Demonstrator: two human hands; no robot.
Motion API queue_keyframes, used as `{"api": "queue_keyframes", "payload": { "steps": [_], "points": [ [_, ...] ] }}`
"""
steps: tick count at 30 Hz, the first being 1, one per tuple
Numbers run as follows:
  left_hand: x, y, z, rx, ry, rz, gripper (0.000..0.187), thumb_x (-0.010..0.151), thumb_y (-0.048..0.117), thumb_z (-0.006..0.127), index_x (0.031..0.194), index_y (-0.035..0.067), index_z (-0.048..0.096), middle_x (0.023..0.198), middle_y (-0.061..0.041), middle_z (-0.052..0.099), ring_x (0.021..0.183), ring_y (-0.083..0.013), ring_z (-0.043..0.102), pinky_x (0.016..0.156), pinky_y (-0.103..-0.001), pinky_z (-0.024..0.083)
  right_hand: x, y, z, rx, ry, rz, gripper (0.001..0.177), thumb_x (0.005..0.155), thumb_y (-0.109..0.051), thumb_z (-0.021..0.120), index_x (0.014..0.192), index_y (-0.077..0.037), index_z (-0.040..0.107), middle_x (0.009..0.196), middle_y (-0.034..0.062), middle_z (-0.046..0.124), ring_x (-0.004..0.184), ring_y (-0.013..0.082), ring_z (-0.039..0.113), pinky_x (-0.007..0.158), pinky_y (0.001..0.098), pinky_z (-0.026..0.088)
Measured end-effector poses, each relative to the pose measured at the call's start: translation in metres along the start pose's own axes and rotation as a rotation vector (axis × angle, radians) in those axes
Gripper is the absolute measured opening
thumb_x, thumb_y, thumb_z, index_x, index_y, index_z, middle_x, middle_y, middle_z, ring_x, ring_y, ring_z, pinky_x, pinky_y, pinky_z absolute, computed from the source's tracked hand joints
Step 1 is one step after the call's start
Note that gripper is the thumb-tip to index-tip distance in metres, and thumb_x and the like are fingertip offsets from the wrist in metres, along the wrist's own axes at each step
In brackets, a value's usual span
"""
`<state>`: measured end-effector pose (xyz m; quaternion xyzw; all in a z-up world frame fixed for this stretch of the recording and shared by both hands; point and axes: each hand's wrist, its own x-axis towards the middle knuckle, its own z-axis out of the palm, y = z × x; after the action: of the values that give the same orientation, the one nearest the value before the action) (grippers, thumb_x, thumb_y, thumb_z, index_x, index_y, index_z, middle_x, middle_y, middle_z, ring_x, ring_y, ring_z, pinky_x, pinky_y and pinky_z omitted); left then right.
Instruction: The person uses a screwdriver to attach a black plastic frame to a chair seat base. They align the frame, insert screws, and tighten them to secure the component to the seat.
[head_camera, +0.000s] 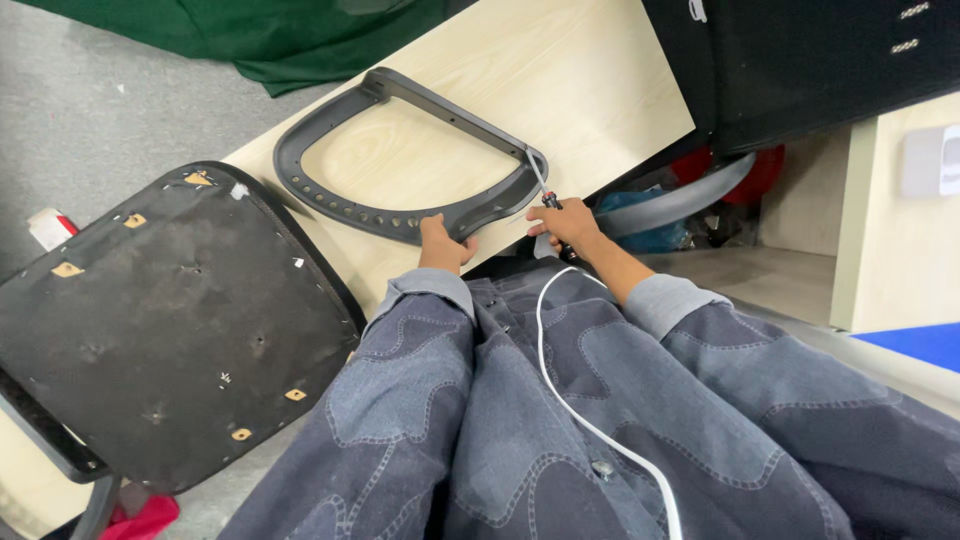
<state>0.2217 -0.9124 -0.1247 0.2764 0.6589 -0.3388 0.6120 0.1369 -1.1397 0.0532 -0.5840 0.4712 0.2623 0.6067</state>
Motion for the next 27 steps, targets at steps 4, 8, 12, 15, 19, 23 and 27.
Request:
{"api": "queue_keyframes", "payload": {
  "steps": [4,8,12,15,19,23,27],
  "points": [
    [0.027,-0.012,-0.026,-0.070,-0.040,0.021,0.048,0.090,0.031,0.066,0.132,0.011,0.054,0.131,-0.016,0.049,0.120,-0.0400,0.049,0.095,-0.055,0.051,0.006,-0.010,-0.014,-0.055,0.002,0.008,0.025,0.082,-0.024,0.074,0.095,-0.003,0.073,0.085,0.0128,0.077,0.045,0.0107,0.049,0.040,0.0282,0.041],
    [0.040,-0.026,-0.037,-0.145,-0.092,0.056,0.039,0.092,0.022,0.065,0.125,0.004,0.053,0.125,-0.018,0.050,0.116,-0.0378,0.053,0.095,-0.053,0.053,0.008,-0.022,-0.024,-0.101,-0.056,0.005,0.029,0.082,-0.024,0.075,0.098,0.000,0.072,0.085,0.0135,0.077,0.046,0.0107,0.049,0.041,0.0278,0.041],
    [0.050,-0.024,-0.043,-0.144,-0.132,0.117,0.031,0.093,0.013,0.064,0.118,-0.003,0.053,0.119,-0.020,0.052,0.112,-0.0355,0.057,0.094,-0.052,0.055,0.014,-0.028,-0.030,-0.170,-0.081,-0.024,0.033,0.083,-0.023,0.077,0.101,0.003,0.068,0.087,0.0148,0.078,0.047,0.0116,0.051,0.042,0.0284,0.043],
    [0.054,-0.024,-0.047,-0.161,-0.201,0.179,0.025,0.094,0.007,0.063,0.112,-0.008,0.053,0.114,-0.021,0.053,0.109,-0.0339,0.059,0.094,-0.051,0.057,0.020,-0.033,-0.034,-0.206,-0.105,-0.023,0.030,0.083,-0.025,0.074,0.101,-0.001,0.072,0.086,0.0126,0.078,0.047,0.0112,0.050,0.042,0.0275,0.043],
    [0.047,-0.029,-0.066,0.128,-0.598,0.606,0.024,0.089,0.000,0.065,0.107,-0.011,0.055,0.111,-0.022,0.053,0.108,-0.0352,0.061,0.103,-0.049,0.057,0.028,-0.032,-0.032,-0.199,-0.135,-0.005,0.030,0.084,-0.023,0.072,0.102,0.000,0.071,0.088,0.0125,0.078,0.047,0.0109,0.049,0.043,0.0274,0.043],
    [0.020,-0.004,-0.056,-0.249,-0.183,0.118,0.022,0.080,0.009,0.060,0.099,0.000,0.053,0.104,-0.018,0.053,0.098,-0.0328,0.058,0.085,-0.047,0.056,0.036,-0.026,-0.025,-0.199,-0.122,0.001,0.032,0.084,-0.026,0.071,0.102,0.001,0.073,0.088,0.0116,0.078,0.048,0.0111,0.050,0.043,0.0278,0.043],
    [-0.032,0.011,-0.052,-0.238,-0.074,0.056,0.026,0.081,0.010,0.065,0.100,-0.002,0.052,0.103,-0.014,0.053,0.097,-0.0283,0.057,0.087,-0.047,0.059,0.032,-0.021,-0.007,-0.054,-0.051,0.084,0.057,0.090,-0.048,0.072,0.100,0.008,0.072,0.089,0.0151,0.078,0.049,0.0094,0.046,0.043,0.0262,0.040]
  ]
}}
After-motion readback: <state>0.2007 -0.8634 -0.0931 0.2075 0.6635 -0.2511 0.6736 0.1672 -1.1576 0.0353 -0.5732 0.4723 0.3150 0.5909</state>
